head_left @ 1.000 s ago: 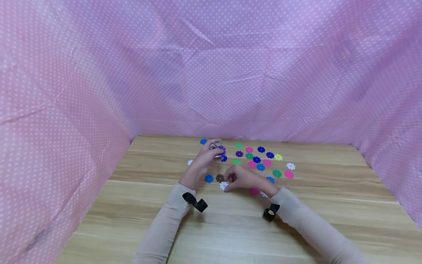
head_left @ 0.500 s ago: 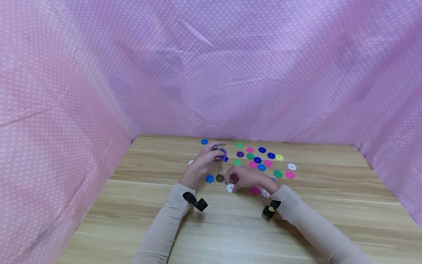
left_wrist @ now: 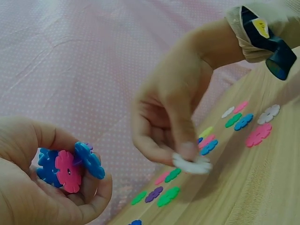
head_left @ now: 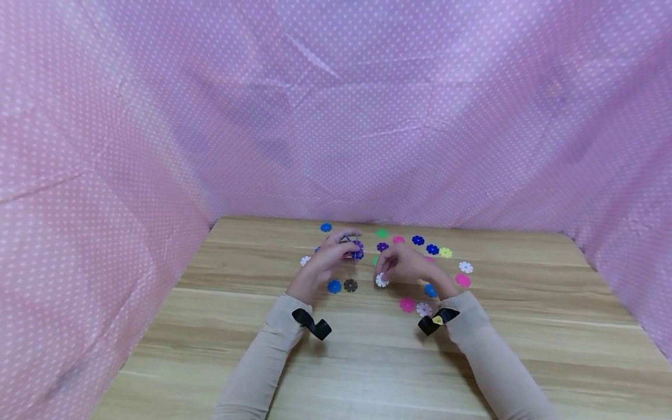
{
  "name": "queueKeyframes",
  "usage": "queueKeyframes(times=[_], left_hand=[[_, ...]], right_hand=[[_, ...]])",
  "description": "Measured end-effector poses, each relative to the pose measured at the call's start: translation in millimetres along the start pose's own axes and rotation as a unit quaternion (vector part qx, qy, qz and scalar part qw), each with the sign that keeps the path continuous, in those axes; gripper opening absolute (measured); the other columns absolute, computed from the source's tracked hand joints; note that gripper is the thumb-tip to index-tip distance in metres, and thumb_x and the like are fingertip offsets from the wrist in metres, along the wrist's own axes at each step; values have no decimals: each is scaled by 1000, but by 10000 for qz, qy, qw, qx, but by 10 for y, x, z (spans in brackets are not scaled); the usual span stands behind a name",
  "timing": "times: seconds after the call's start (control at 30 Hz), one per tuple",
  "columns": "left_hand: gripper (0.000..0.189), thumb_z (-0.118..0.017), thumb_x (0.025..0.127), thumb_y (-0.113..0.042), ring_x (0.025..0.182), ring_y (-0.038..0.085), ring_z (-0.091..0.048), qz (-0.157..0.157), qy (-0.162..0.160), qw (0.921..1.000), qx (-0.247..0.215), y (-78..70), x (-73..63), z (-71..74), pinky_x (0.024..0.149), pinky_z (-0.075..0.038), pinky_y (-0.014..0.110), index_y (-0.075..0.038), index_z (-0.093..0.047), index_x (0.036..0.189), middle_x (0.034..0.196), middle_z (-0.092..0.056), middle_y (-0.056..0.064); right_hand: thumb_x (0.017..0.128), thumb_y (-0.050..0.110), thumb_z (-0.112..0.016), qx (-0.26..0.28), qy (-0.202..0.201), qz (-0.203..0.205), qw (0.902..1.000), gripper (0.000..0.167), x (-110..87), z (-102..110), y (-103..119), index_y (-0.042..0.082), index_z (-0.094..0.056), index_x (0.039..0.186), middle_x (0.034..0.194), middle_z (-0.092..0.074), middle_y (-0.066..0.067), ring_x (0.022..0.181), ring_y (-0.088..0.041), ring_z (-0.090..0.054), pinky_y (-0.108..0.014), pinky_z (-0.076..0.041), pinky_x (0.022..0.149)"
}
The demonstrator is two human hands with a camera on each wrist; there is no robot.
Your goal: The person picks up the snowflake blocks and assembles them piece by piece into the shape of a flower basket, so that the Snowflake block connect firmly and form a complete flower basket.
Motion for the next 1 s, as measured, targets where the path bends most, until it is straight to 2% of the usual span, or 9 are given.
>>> queueKeyframes(times=[0.13,0.23,0.4,0.5,0.63,0.77,1.0], left_hand=[[41,-58,101,-9,93,15,-61,18,61,10000,49,43,-17,-51,91,-51,30,-12,-56,141,106,-60,3],[44,-57,101,-9,94,17,-62,4,154,9999,55,65,-29,-89,87,-52,26,-9,-53,145,101,-62,1],[49,-56,101,-7,99,18,-63,-68,298,9995,-27,92,-51,-164,89,-52,25,-4,-46,149,101,-64,2],[49,-54,101,-6,104,22,-62,-118,383,9992,-76,113,-63,-213,90,-51,26,-4,-45,149,103,-62,3],[48,-54,102,-7,112,31,-60,-148,412,9990,-62,143,-101,-268,89,-52,26,-5,-45,148,103,-61,4],[49,-54,101,-8,112,32,-60,-193,404,9990,-55,160,-140,-317,88,-52,27,-5,-44,149,104,-62,5],[51,-53,101,-6,103,27,-62,-252,398,9988,-151,198,-203,-402,89,-53,28,-3,-41,151,103,-62,8]], right_hand=[[85,-5,-75,114,-517,-38,9986,11,-65,106,-19,0,-75,95,92,-73,-14,82,-17,-69,-25,-59,75],[86,-1,-77,256,-885,-31,9957,11,-99,162,-10,-1,-75,98,95,-74,-15,83,-16,-69,-24,-59,73],[88,1,-76,686,-1517,176,9859,11,-112,202,13,-4,-75,98,97,-75,-20,82,-14,-68,-23,-58,74],[89,1,-75,800,-1802,338,9798,12,-119,192,38,-5,-74,99,99,-75,-22,86,-16,-69,-21,-57,76],[91,2,-74,694,-2087,538,9740,10,-139,140,85,-4,-75,98,99,-76,-21,90,-22,-71,-20,-56,78],[91,3,-75,673,-2286,629,9692,8,-149,101,97,-3,-76,96,97,-76,-21,90,-26,-71,-19,-56,76],[89,-2,-74,900,-2443,798,9622,6,-201,45,91,-6,-75,94,96,-76,-23,84,-15,-72,-17,-57,75]])
Point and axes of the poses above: each hand's wrist, its own x-axis towards the middle knuckle, its own z-axis out of the back of the hand, y = z × x, the point moved 2 cm from there along x, towards the middle knuckle
